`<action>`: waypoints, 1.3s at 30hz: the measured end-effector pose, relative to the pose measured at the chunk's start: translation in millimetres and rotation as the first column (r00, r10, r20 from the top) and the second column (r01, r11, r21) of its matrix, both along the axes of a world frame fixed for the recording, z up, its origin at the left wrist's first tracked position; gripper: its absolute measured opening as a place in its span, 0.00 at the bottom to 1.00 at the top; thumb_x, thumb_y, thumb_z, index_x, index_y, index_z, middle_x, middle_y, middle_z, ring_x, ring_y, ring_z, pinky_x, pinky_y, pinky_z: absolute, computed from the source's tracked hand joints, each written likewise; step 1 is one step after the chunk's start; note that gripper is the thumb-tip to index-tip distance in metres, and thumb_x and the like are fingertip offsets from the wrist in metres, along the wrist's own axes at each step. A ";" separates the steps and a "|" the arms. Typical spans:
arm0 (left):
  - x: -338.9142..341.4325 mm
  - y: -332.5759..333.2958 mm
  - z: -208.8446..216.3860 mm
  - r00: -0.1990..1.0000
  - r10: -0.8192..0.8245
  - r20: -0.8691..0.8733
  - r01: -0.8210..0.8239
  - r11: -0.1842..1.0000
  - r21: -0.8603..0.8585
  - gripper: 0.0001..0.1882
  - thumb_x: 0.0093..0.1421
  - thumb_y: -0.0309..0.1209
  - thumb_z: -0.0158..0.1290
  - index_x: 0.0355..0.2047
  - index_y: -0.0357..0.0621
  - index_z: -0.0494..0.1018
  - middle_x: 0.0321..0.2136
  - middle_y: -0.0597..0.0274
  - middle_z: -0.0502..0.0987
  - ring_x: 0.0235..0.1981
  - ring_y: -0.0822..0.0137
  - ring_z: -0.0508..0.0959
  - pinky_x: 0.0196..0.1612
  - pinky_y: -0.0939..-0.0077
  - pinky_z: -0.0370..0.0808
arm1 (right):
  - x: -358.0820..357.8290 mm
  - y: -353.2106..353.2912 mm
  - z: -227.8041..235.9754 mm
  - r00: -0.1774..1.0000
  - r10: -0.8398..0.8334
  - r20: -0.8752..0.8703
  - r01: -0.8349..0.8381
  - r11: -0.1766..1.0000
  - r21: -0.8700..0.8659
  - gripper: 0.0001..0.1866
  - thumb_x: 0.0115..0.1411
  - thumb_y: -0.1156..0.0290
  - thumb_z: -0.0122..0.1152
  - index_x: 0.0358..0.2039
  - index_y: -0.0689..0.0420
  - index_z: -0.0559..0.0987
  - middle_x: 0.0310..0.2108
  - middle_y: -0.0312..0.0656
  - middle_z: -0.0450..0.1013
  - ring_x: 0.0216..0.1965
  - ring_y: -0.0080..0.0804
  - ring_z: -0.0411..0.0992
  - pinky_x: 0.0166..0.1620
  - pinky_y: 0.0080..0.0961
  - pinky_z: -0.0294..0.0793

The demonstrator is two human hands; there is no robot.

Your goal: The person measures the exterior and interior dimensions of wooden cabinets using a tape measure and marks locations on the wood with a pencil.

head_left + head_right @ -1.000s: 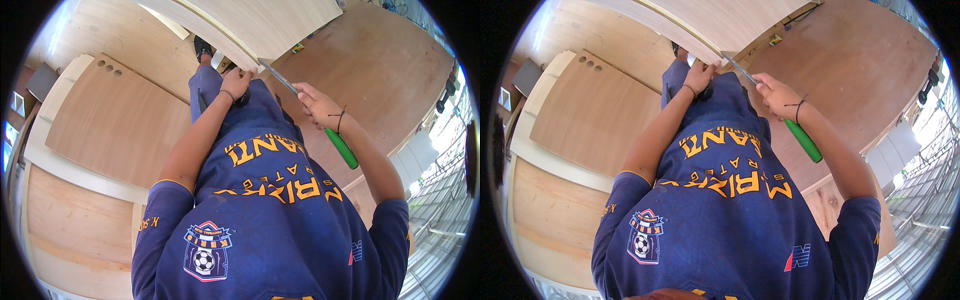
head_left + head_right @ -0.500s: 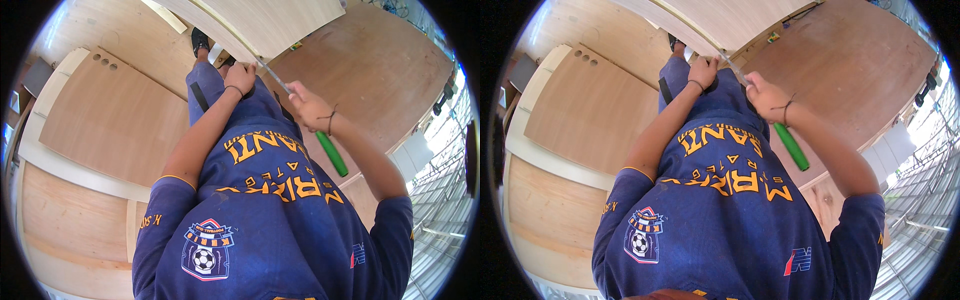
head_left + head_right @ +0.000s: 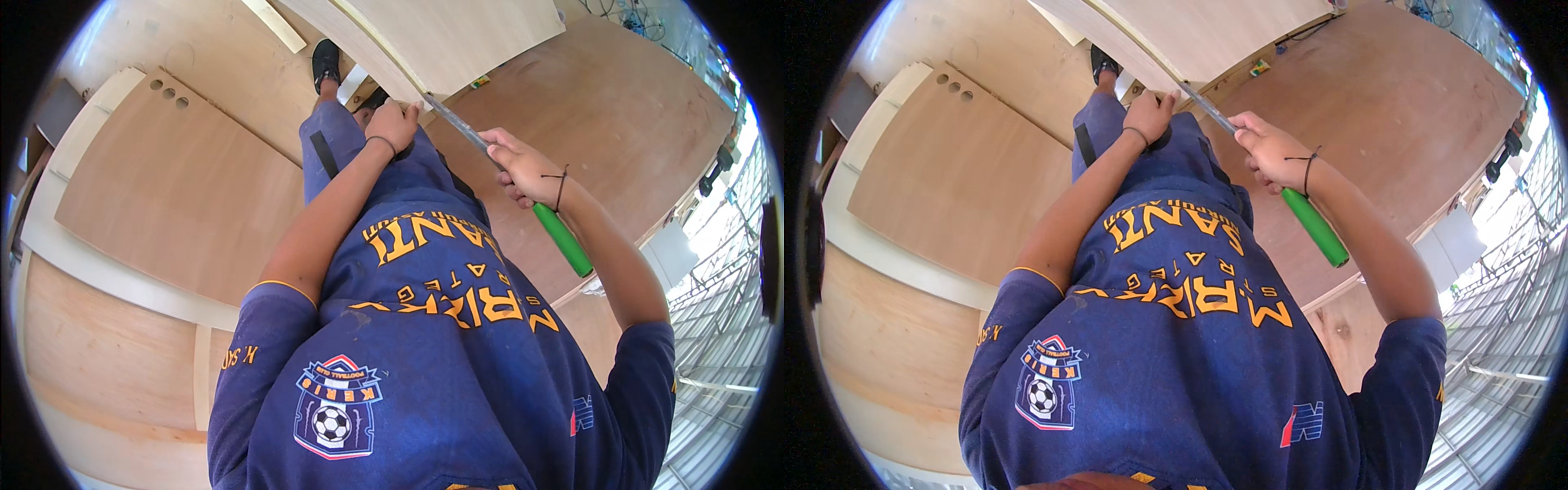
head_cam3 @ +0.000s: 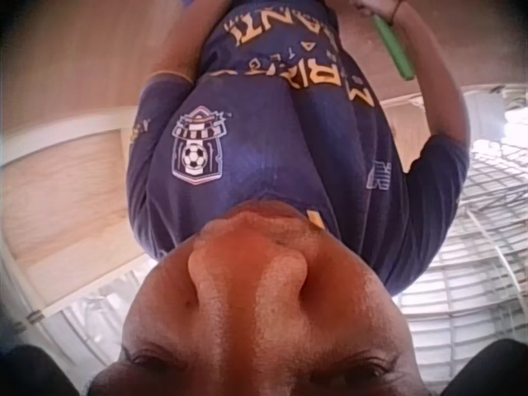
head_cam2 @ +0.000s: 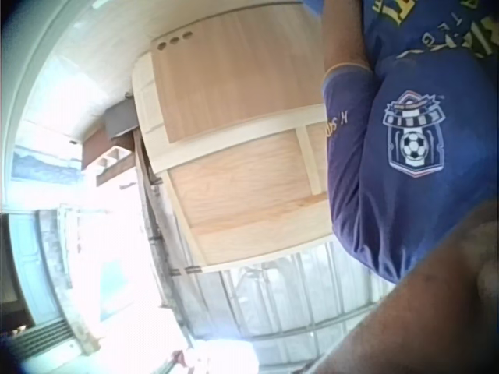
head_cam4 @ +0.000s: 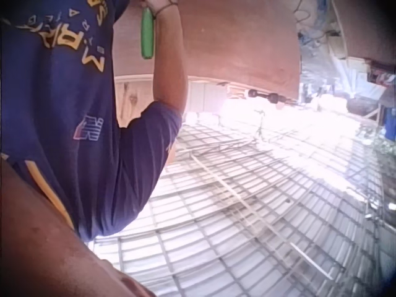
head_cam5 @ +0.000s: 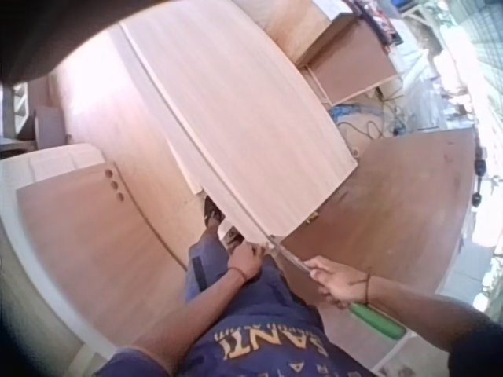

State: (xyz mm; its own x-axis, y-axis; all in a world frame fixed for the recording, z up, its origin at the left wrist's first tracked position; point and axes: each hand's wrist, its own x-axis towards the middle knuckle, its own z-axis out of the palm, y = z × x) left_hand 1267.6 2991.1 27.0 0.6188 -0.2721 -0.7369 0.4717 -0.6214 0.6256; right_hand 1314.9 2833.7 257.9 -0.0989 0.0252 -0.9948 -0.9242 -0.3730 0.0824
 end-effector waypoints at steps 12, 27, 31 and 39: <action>-0.1 -2.9 1.3 1.000 -0.008 -0.006 0.008 1.000 0.021 0.27 0.56 0.50 0.43 0.33 0.33 0.72 0.30 0.38 0.74 0.36 0.44 0.74 0.41 0.57 0.69 | -3.4 8.3 -3.0 0.998 -0.030 0.054 0.030 1.000 -0.005 0.14 0.63 0.61 0.35 0.48 0.45 0.61 0.16 0.29 0.54 0.12 0.15 0.50 0.14 0.16 0.54; -0.8 -3.7 4.2 0.994 -0.064 -0.090 0.066 0.998 0.018 0.31 0.55 0.51 0.44 0.35 0.26 0.68 0.33 0.36 0.73 0.38 0.47 0.74 0.42 0.60 0.70 | -2.2 15.0 -0.4 0.991 0.118 0.060 -0.117 0.993 -0.008 0.16 0.62 0.62 0.33 0.50 0.48 0.59 0.18 0.33 0.57 0.12 0.19 0.53 0.14 0.20 0.57; 5.4 -0.6 6.3 0.997 -0.027 -0.070 0.028 1.000 0.000 0.29 0.55 0.52 0.43 0.36 0.33 0.72 0.33 0.36 0.73 0.39 0.45 0.74 0.44 0.60 0.68 | -11.0 15.6 0.3 0.928 0.317 0.194 -0.304 0.948 -0.095 0.18 0.62 0.62 0.34 0.51 0.52 0.59 0.21 0.40 0.63 0.13 0.26 0.60 0.16 0.25 0.64; -0.1 0.4 11.5 0.988 0.118 -0.102 -0.130 0.984 -0.124 0.41 0.45 0.58 0.54 0.44 0.28 0.66 0.40 0.42 0.73 0.44 0.53 0.73 0.49 0.70 0.67 | -2.7 -1.2 3.7 0.881 0.416 0.226 -0.402 0.909 -0.107 0.18 0.62 0.62 0.35 0.52 0.51 0.61 0.22 0.38 0.62 0.14 0.24 0.61 0.16 0.24 0.64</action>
State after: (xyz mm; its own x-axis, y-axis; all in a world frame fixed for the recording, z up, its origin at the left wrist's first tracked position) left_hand 1267.5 2991.5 38.5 0.5831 -0.2946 -0.7571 0.6007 -0.4711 0.6459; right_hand 1312.2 2832.5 261.6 0.1513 -0.0221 -0.9882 -0.6847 -0.7234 -0.0886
